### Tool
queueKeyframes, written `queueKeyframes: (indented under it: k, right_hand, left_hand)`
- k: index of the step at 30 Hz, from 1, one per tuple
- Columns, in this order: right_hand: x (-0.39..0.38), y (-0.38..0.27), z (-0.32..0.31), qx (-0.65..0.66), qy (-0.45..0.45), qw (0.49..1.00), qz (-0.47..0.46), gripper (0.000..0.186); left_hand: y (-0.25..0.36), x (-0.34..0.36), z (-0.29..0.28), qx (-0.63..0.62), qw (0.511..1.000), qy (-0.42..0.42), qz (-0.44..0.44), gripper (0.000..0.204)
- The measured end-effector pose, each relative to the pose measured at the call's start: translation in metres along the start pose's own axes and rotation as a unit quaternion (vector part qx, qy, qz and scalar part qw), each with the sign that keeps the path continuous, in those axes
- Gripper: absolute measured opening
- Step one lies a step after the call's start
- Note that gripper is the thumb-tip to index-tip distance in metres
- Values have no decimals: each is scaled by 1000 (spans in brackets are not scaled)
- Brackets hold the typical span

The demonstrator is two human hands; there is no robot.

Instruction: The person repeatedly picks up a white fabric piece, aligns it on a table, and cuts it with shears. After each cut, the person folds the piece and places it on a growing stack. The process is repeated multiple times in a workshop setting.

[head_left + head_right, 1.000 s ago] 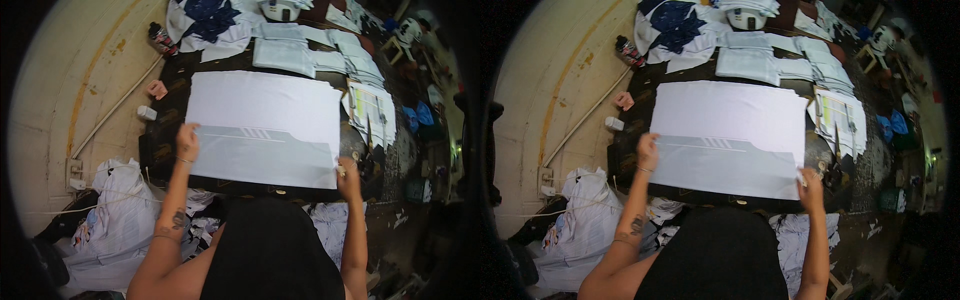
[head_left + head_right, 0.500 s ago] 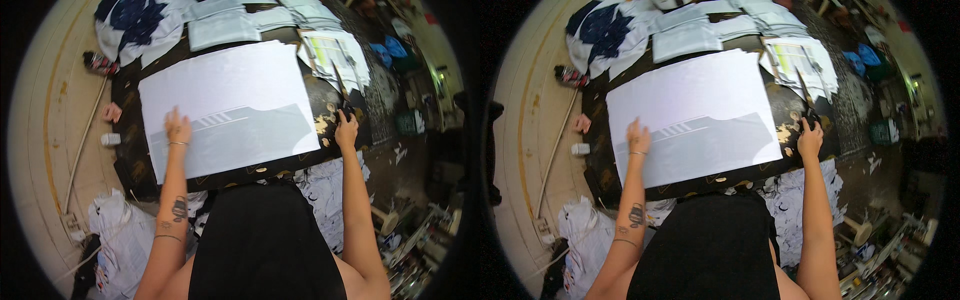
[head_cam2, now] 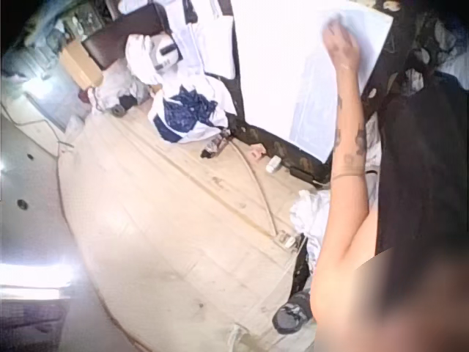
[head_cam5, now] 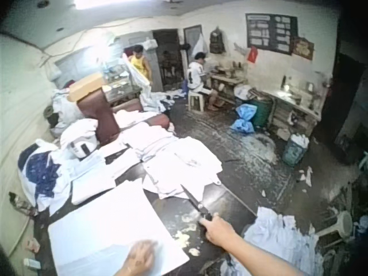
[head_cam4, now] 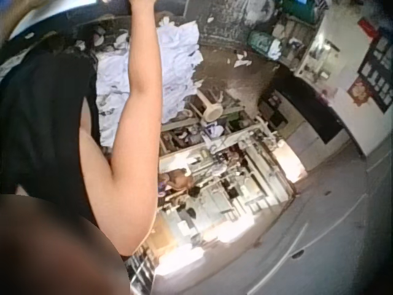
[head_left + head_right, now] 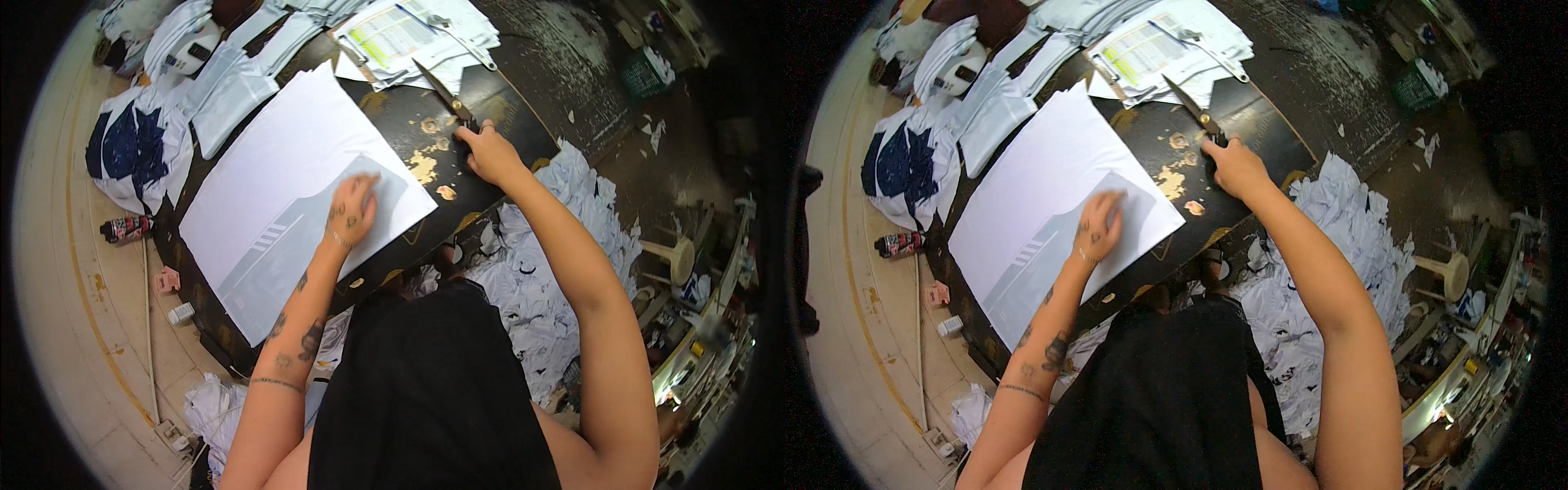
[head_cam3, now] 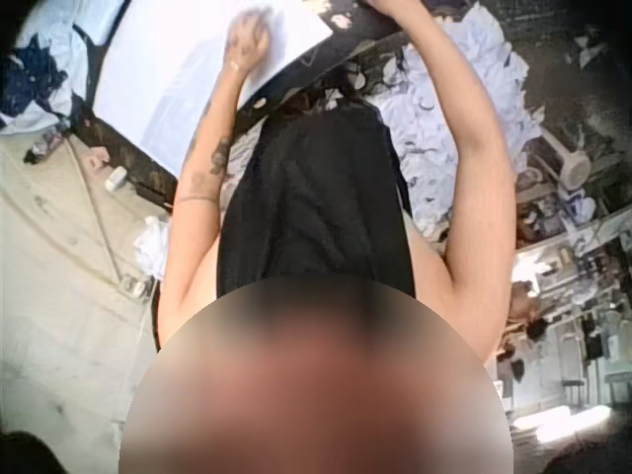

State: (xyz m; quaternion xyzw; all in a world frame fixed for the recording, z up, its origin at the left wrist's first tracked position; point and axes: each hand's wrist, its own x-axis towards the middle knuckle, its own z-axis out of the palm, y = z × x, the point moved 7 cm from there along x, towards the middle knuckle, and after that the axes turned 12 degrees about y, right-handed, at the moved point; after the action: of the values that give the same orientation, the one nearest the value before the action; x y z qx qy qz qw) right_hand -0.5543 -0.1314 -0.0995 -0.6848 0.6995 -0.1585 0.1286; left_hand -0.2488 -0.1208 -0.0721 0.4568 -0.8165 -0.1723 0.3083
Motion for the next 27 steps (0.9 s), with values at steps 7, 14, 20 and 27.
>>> queueKeyframes:
  k: [7,14,20,27]
  right_hand:
    - [-157,29,-22,400,-37,900,166,45]
    - [-301,20,-12,550,-373,663,344,51]
    - [-235,-32,33,503,-285,785,221,70]
    - [-242,-72,37,314,-166,868,348,84]
  left_hand:
    - [34,-67,9,-6,997,-44,65,23]
    - [24,-60,11,-40,996,-62,56,20]
    - [35,-55,5,-75,984,-113,112,38]
    - [18,-54,4,-104,960,-180,188,47]
